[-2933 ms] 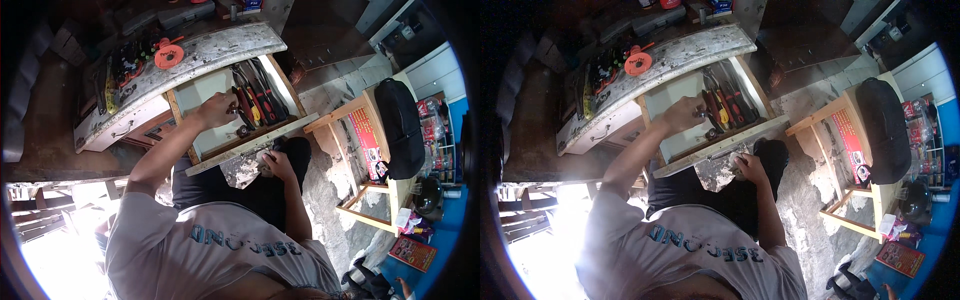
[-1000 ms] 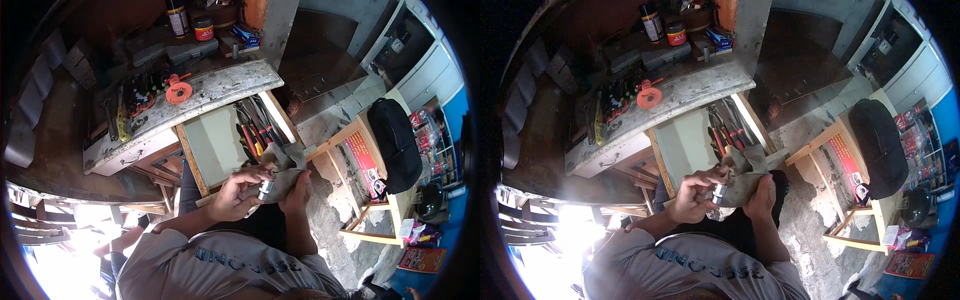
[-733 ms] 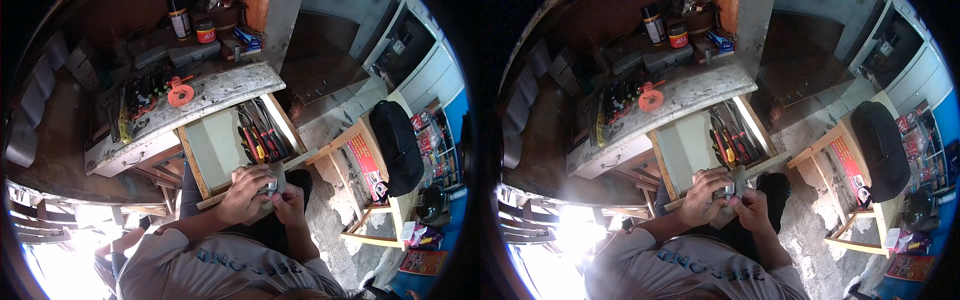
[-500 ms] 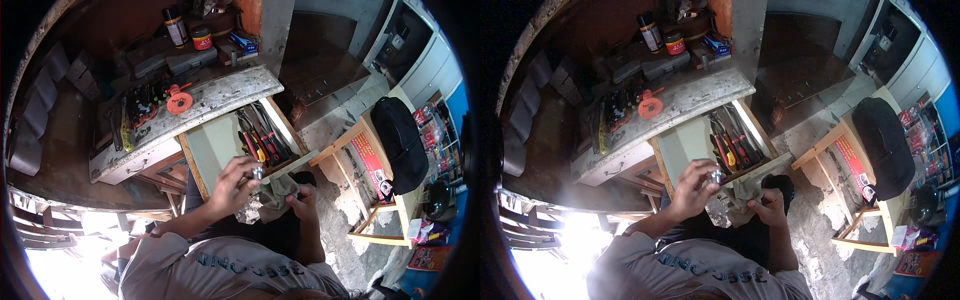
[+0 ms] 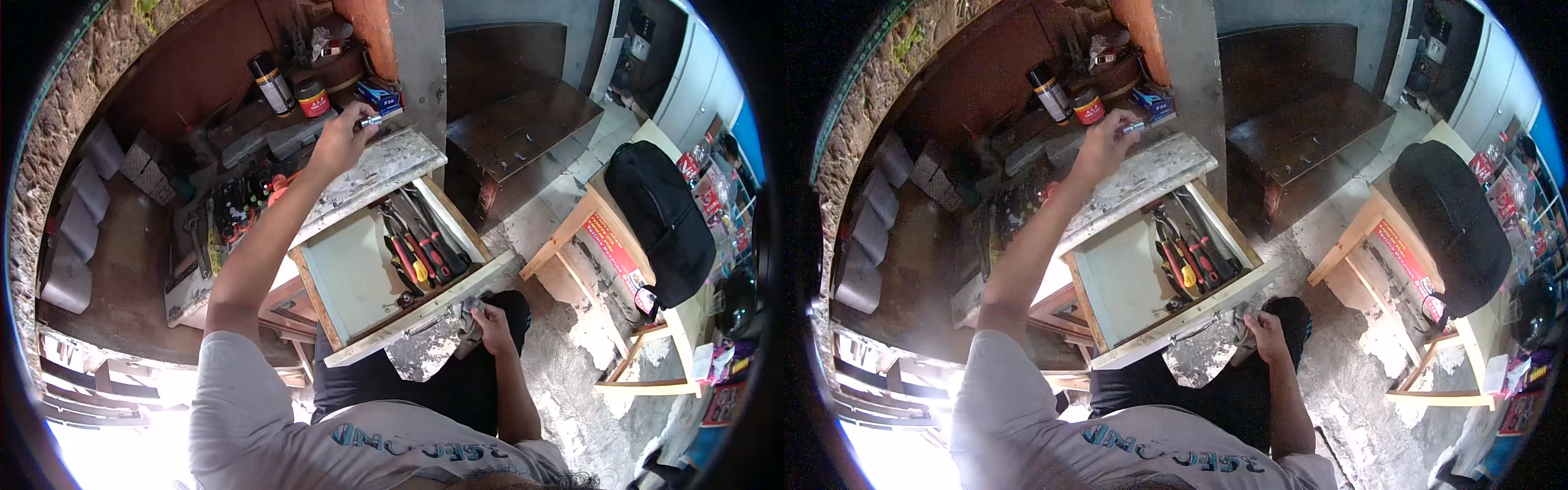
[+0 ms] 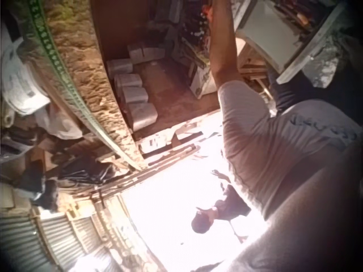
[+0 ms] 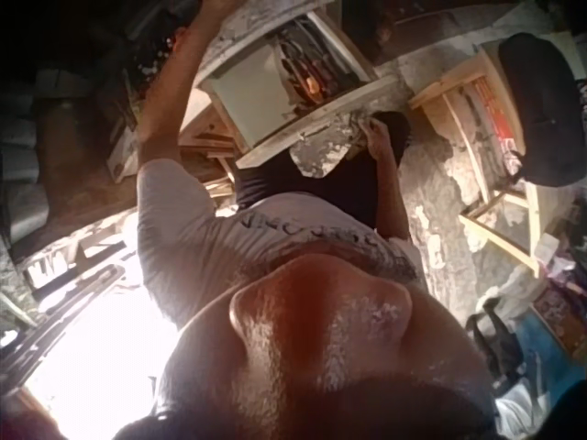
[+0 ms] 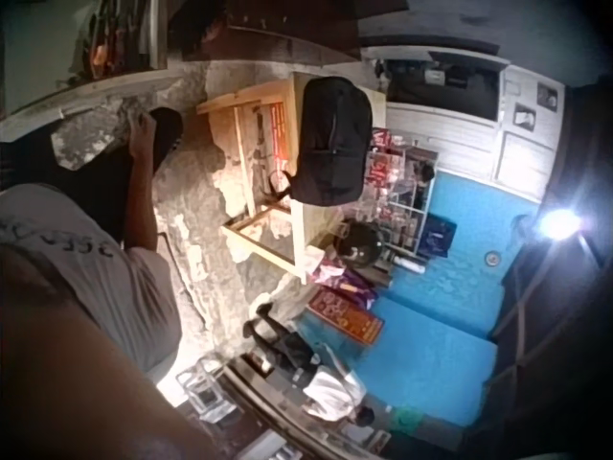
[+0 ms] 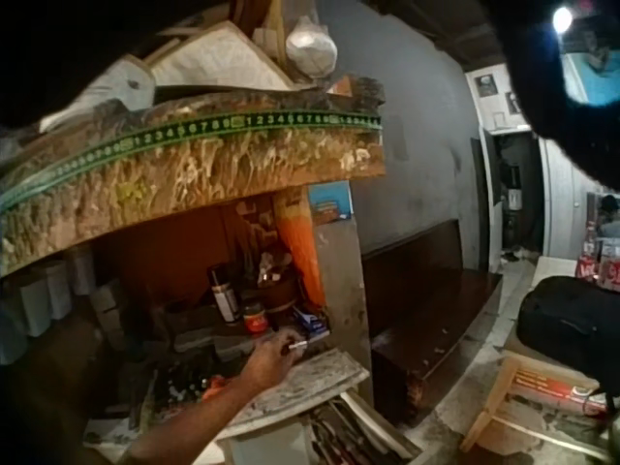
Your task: Cleaning a small furniture component using a cloth and a screwdriver.
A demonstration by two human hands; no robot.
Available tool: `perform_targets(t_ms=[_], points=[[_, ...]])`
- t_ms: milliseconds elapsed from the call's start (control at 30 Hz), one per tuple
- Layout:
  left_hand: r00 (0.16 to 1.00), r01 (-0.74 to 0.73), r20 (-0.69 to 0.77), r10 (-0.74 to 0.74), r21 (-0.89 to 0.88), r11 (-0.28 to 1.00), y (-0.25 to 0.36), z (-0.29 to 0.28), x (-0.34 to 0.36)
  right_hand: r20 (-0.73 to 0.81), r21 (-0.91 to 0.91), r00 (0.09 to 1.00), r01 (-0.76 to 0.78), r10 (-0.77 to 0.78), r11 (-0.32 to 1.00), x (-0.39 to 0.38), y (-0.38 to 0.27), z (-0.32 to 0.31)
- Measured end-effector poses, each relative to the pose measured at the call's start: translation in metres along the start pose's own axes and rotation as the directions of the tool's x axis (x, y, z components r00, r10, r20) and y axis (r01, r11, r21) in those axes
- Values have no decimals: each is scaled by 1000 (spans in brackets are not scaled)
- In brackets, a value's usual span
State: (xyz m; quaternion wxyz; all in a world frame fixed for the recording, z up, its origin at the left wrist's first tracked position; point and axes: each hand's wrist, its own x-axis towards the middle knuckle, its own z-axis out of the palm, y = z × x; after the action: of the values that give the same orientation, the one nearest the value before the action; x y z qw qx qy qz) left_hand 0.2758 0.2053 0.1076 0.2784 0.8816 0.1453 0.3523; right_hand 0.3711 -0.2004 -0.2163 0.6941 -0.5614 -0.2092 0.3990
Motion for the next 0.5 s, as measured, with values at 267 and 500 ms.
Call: perform_targets(t_ms=[267, 500], points=[[960, -186, 262, 95, 347, 919, -104, 8, 103, 65, -386, 995, -38, 69, 922, -7, -17, 3], [895, -200, 443, -53, 506, 839, -121, 18, 116, 50, -313, 995, -62, 82, 948, -11, -43, 10]])
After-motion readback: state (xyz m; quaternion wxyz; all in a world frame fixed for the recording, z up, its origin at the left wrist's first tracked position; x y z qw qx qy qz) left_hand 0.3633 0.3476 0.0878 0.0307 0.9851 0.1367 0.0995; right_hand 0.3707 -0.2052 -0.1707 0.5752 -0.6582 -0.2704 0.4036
